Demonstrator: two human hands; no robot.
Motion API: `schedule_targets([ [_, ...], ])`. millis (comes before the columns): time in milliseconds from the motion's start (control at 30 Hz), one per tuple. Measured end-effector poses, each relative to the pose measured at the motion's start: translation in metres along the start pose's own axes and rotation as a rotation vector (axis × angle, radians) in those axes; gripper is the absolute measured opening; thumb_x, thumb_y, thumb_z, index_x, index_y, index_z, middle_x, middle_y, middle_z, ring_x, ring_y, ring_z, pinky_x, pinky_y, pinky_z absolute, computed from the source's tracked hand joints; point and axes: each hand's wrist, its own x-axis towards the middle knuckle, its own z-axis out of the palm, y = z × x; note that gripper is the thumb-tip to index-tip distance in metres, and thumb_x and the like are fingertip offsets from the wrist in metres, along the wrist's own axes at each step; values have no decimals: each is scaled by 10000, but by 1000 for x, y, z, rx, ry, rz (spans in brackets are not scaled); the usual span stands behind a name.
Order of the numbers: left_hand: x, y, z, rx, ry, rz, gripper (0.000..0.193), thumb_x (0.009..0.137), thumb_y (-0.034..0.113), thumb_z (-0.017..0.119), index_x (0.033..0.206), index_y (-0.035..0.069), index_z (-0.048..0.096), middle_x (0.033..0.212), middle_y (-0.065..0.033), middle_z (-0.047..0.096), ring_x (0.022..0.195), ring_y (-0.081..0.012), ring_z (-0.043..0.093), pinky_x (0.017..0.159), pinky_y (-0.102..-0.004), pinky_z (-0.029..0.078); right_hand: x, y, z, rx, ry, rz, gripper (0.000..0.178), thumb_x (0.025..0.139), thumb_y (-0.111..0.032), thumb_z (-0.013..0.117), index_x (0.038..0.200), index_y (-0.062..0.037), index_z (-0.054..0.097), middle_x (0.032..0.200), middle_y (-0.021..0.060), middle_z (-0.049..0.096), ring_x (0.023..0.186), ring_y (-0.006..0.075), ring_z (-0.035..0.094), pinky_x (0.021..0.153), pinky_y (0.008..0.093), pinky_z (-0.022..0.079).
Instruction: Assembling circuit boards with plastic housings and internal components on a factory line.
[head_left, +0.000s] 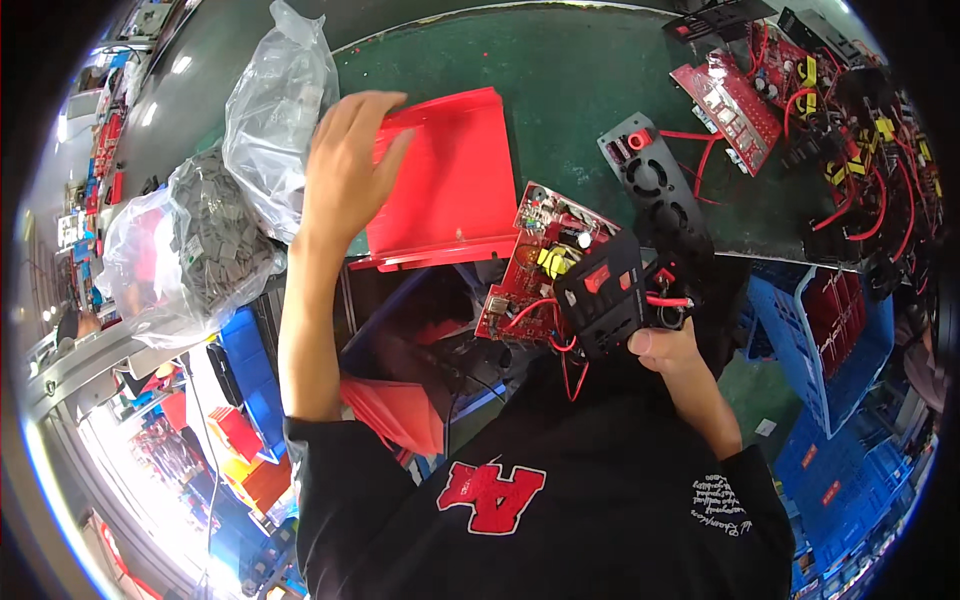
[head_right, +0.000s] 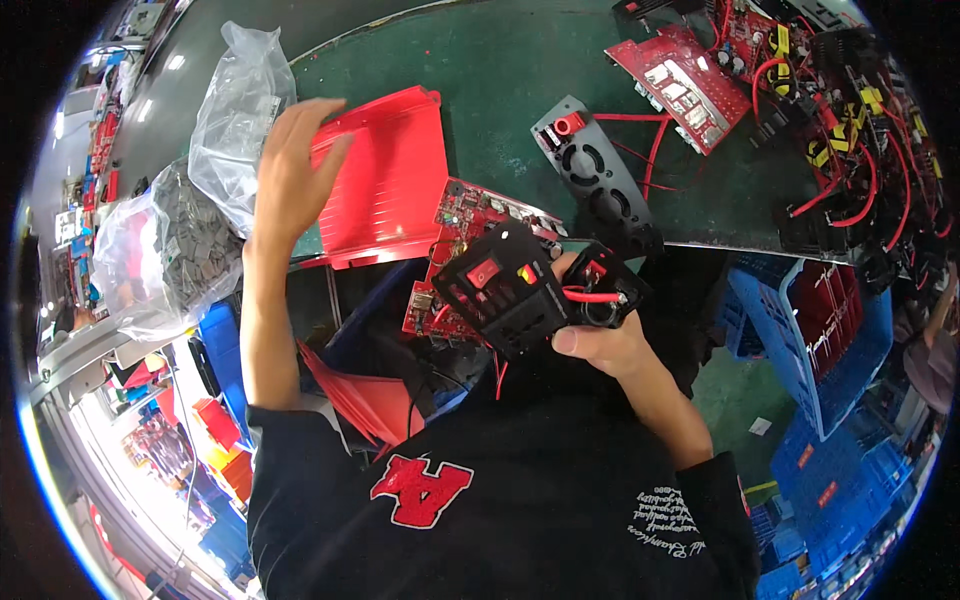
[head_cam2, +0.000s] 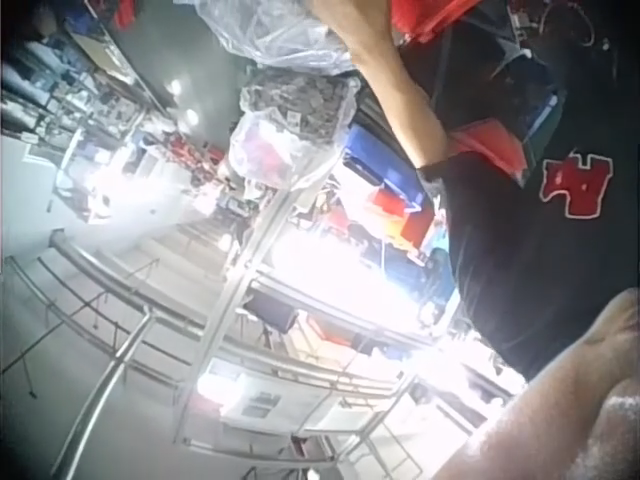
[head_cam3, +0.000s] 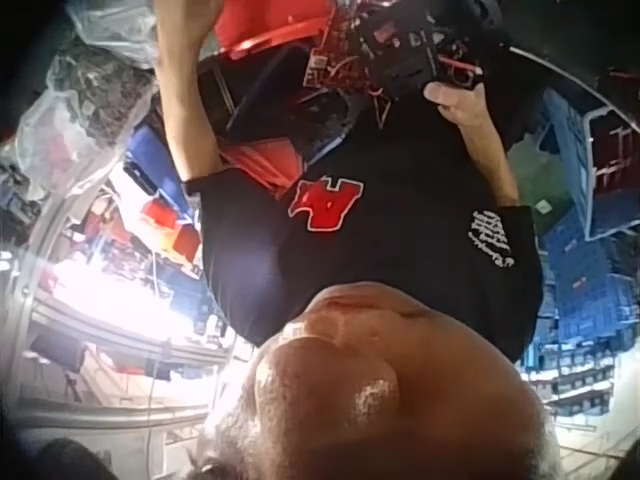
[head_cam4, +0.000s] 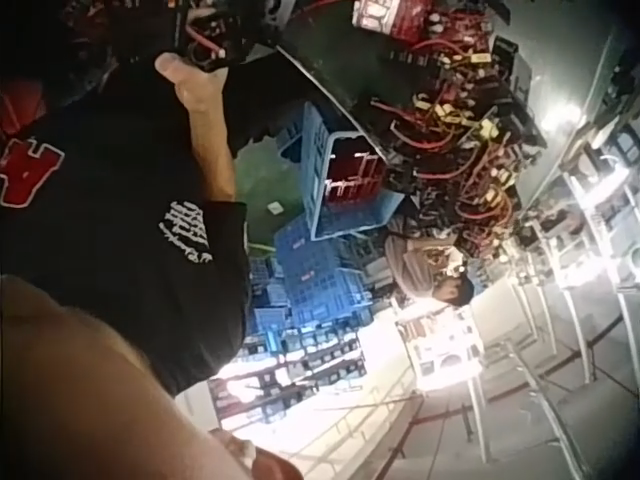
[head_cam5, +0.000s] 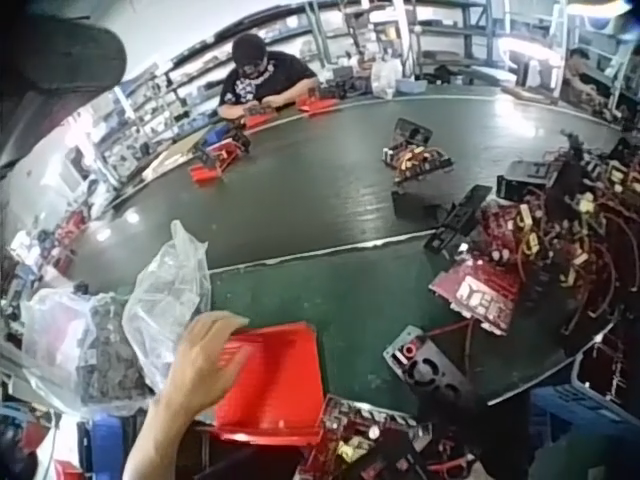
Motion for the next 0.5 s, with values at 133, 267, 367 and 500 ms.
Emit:
schedule_targets([
  [133,-42,56,-42,-218,-168,-196,229,761,65,711,972,42,624,904,-120,630,904,-322,602,804,-420,465,-9,-4,-7,-81,5,28,482,626,-146,766,1027,-8,538,1036,88,600,1010,194,576,923,345,436],
  [267,-73,49,-42,-221,-432,-244,238,716,41,715,938,50,630,869,-109,623,869,-318,606,767,-422,475,-6,-8,-8,17,-84,59,499,618,-213,793,1000,-6,547,1032,92,596,968,186,572,875,322,434],
  [367,-82,35,-42,-175,-430,-292,270,655,18,706,913,50,631,874,-94,627,817,-302,616,693,-397,490,-1,-9,-8,-98,-79,52,489,628,-274,805,956,-10,558,977,69,582,934,172,556,836,314,426],
  [500,-80,37,-40,-121,-326,-144,250,646,4,702,882,45,629,836,-86,617,797,-297,616,669,-388,491,3,-16,-8,-392,-65,54,480,626,-348,805,902,-36,567,912,47,554,872,159,529,780,306,404],
])
